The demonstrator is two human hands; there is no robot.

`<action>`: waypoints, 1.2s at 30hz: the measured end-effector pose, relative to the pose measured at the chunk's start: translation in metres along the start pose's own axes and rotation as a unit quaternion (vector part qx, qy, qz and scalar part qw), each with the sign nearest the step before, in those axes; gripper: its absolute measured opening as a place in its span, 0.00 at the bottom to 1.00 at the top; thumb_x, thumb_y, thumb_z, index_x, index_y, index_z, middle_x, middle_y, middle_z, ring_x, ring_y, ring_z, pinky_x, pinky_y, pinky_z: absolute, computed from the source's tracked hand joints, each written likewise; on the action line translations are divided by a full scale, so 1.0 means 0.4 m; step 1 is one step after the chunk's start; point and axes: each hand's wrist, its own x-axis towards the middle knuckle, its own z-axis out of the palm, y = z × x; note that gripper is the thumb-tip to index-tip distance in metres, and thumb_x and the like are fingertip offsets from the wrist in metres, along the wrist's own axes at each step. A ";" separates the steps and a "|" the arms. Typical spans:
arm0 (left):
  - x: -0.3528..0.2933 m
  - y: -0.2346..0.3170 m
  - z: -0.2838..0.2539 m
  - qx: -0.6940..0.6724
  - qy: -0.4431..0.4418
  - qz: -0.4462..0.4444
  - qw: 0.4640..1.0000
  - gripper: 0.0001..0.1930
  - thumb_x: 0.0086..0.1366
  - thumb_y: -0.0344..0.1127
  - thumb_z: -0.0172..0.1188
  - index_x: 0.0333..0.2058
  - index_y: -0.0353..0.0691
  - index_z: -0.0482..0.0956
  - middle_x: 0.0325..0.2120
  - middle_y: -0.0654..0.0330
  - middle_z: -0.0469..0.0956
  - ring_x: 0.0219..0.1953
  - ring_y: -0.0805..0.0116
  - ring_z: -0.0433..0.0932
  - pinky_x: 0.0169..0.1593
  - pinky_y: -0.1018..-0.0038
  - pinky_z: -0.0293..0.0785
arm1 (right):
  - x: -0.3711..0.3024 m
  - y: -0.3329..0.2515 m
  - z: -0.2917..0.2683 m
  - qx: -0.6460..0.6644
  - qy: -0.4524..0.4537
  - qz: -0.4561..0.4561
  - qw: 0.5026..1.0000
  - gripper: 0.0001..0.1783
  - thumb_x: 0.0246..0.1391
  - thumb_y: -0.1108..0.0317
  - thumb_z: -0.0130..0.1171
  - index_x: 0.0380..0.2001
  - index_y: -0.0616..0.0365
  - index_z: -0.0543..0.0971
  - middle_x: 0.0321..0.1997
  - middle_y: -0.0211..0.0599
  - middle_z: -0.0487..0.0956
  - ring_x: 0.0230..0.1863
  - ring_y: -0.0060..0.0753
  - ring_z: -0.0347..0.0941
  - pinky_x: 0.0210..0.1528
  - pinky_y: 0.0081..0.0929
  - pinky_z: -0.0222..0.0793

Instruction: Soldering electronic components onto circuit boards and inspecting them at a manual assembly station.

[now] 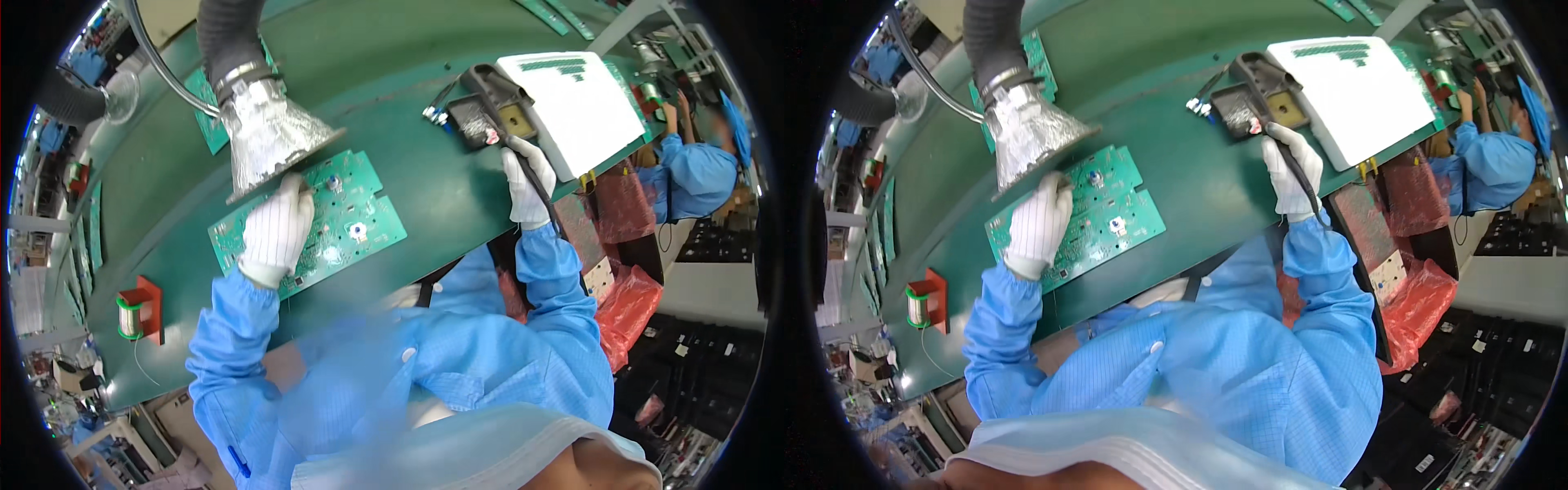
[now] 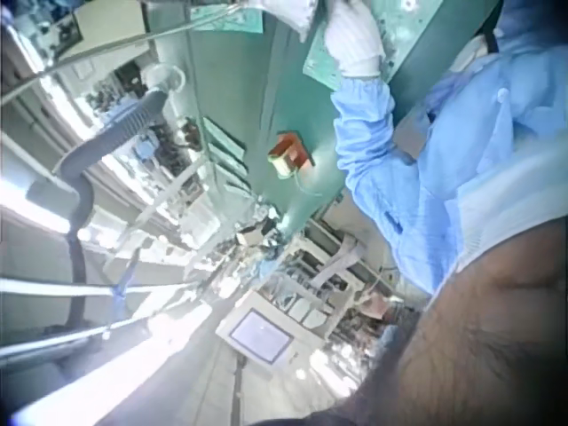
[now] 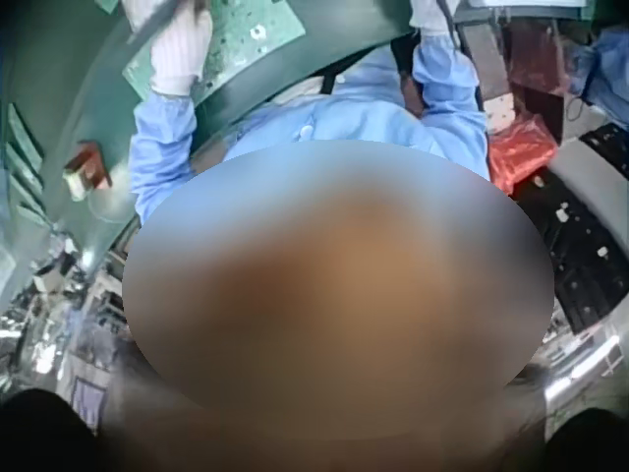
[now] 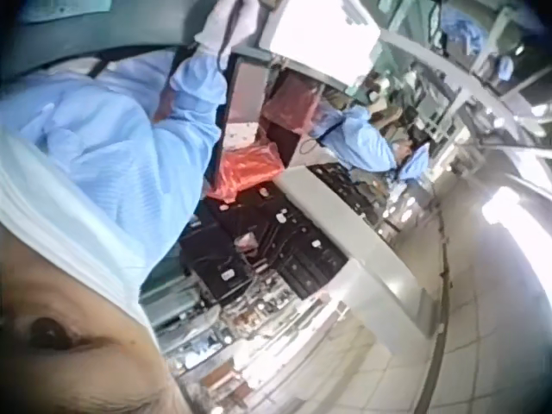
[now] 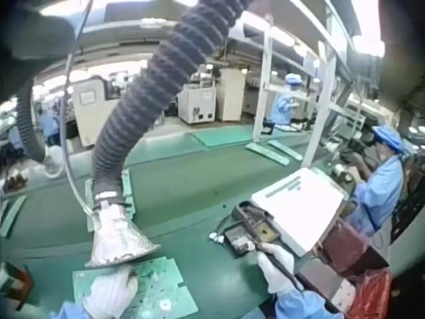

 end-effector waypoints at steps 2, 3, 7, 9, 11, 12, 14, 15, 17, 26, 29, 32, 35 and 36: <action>-0.025 0.016 -0.035 -0.074 -0.009 -0.034 0.997 0.07 0.67 0.34 0.54 0.43 0.42 0.74 0.29 0.50 0.82 0.29 0.47 0.82 0.33 0.57 0.78 | 0.026 -0.019 -0.019 0.031 -0.030 -0.009 0.999 0.13 0.60 0.72 0.61 0.48 0.60 0.81 0.40 0.39 0.84 0.40 0.27 0.80 0.41 0.23 0.75; -0.040 0.032 -0.047 -0.070 -0.005 -0.011 0.997 0.07 0.67 0.34 0.54 0.43 0.42 0.74 0.29 0.50 0.82 0.29 0.47 0.82 0.33 0.57 0.78 | 0.043 -0.028 -0.033 0.050 -0.051 0.005 0.997 0.13 0.59 0.72 0.61 0.47 0.59 0.81 0.40 0.42 0.84 0.41 0.30 0.82 0.41 0.25 0.76; -0.120 0.072 -0.079 -0.121 -0.076 -0.112 0.983 0.09 0.66 0.34 0.57 0.42 0.38 0.76 0.34 0.50 0.82 0.33 0.48 0.82 0.37 0.62 0.78 | 0.098 -0.048 -0.046 -0.153 -0.127 -0.233 0.952 0.17 0.49 0.69 0.68 0.44 0.55 0.79 0.43 0.44 0.83 0.44 0.48 0.80 0.47 0.37 0.76; -0.159 0.086 -0.084 -0.109 -0.087 -0.081 0.987 0.08 0.66 0.34 0.57 0.39 0.37 0.79 0.34 0.50 0.83 0.33 0.50 0.82 0.36 0.63 0.78 | 0.109 -0.040 -0.038 -0.200 -0.188 -0.227 0.934 0.19 0.48 0.66 0.69 0.45 0.55 0.79 0.43 0.43 0.83 0.45 0.48 0.79 0.49 0.39 0.74; -0.194 0.098 -0.084 -0.099 -0.077 -0.056 0.990 0.07 0.65 0.34 0.58 0.36 0.38 0.80 0.33 0.50 0.82 0.31 0.50 0.82 0.35 0.63 0.77 | 0.111 -0.023 -0.022 -0.198 -0.198 -0.237 0.930 0.20 0.47 0.65 0.69 0.45 0.54 0.78 0.43 0.42 0.82 0.46 0.48 0.79 0.49 0.39 0.73; -0.208 0.103 -0.080 -0.077 -0.075 -0.046 0.993 0.06 0.64 0.34 0.58 0.35 0.38 0.80 0.31 0.51 0.81 0.30 0.51 0.81 0.35 0.62 0.77 | 0.111 -0.013 -0.013 -0.199 -0.203 -0.255 0.924 0.21 0.47 0.64 0.69 0.45 0.54 0.78 0.43 0.41 0.82 0.46 0.47 0.78 0.49 0.39 0.73; -0.232 0.114 -0.072 -0.026 -0.061 -0.056 0.996 0.07 0.62 0.36 0.61 0.31 0.40 0.78 0.27 0.53 0.78 0.27 0.52 0.80 0.31 0.60 0.75 | 0.111 0.004 0.001 -0.204 -0.196 -0.246 0.927 0.21 0.47 0.64 0.69 0.46 0.54 0.78 0.43 0.41 0.82 0.46 0.47 0.78 0.49 0.39 0.73; -0.241 0.118 -0.068 -0.024 -0.048 -0.049 0.997 0.07 0.62 0.36 0.61 0.31 0.40 0.78 0.27 0.53 0.78 0.27 0.52 0.80 0.31 0.60 0.75 | 0.113 0.011 0.007 -0.210 -0.179 -0.243 0.930 0.21 0.47 0.64 0.69 0.46 0.54 0.78 0.44 0.41 0.82 0.46 0.46 0.78 0.49 0.38 0.73; -0.250 0.123 -0.058 0.092 -0.047 -0.027 0.994 0.09 0.62 0.39 0.63 0.29 0.41 0.76 0.27 0.54 0.78 0.27 0.54 0.79 0.30 0.61 0.75 | 0.117 0.021 0.017 -0.221 -0.183 -0.239 0.928 0.20 0.48 0.64 0.69 0.46 0.53 0.78 0.43 0.40 0.82 0.46 0.45 0.78 0.49 0.38 0.73; -0.217 0.091 -0.006 0.117 -0.051 0.003 0.992 0.23 0.49 0.50 0.73 0.31 0.39 0.74 0.49 0.53 0.78 0.31 0.55 0.82 0.32 0.64 0.79 | 0.112 -0.021 0.012 -0.194 -0.133 -0.244 0.941 0.17 0.51 0.63 0.67 0.44 0.50 0.79 0.38 0.38 0.82 0.39 0.43 0.79 0.43 0.37 0.73; -0.202 0.075 0.008 0.103 -0.040 -0.005 0.994 0.23 0.51 0.51 0.73 0.30 0.38 0.74 0.48 0.54 0.78 0.31 0.53 0.82 0.32 0.62 0.78 | 0.082 -0.033 0.008 -0.201 -0.075 -0.226 0.950 0.16 0.53 0.66 0.67 0.45 0.55 0.80 0.38 0.43 0.83 0.38 0.46 0.81 0.41 0.37 0.76; -0.187 0.062 0.001 0.051 -0.014 0.000 0.999 0.15 0.54 0.40 0.69 0.32 0.37 0.74 0.43 0.52 0.78 0.32 0.52 0.80 0.33 0.61 0.78 | 0.041 -0.024 0.020 -0.143 0.042 -0.233 0.961 0.14 0.55 0.69 0.65 0.45 0.59 0.80 0.39 0.44 0.83 0.38 0.45 0.81 0.41 0.35 0.76; -0.174 0.051 -0.039 0.103 0.078 0.141 0.982 0.09 0.59 0.34 0.64 0.33 0.37 0.76 0.41 0.52 0.79 0.30 0.53 0.81 0.32 0.61 0.79 | -0.007 -0.014 0.038 0.070 0.009 0.046 0.996 0.14 0.57 0.70 0.65 0.46 0.60 0.80 0.38 0.40 0.83 0.39 0.32 0.81 0.43 0.29 0.75; -0.172 0.057 -0.049 0.067 0.060 0.083 0.993 0.05 0.58 0.27 0.60 0.34 0.36 0.77 0.38 0.54 0.78 0.33 0.54 0.80 0.35 0.62 0.79 | -0.016 -0.011 0.034 -0.029 0.006 -0.030 0.999 0.13 0.58 0.71 0.65 0.46 0.60 0.80 0.39 0.39 0.83 0.40 0.29 0.80 0.43 0.27 0.75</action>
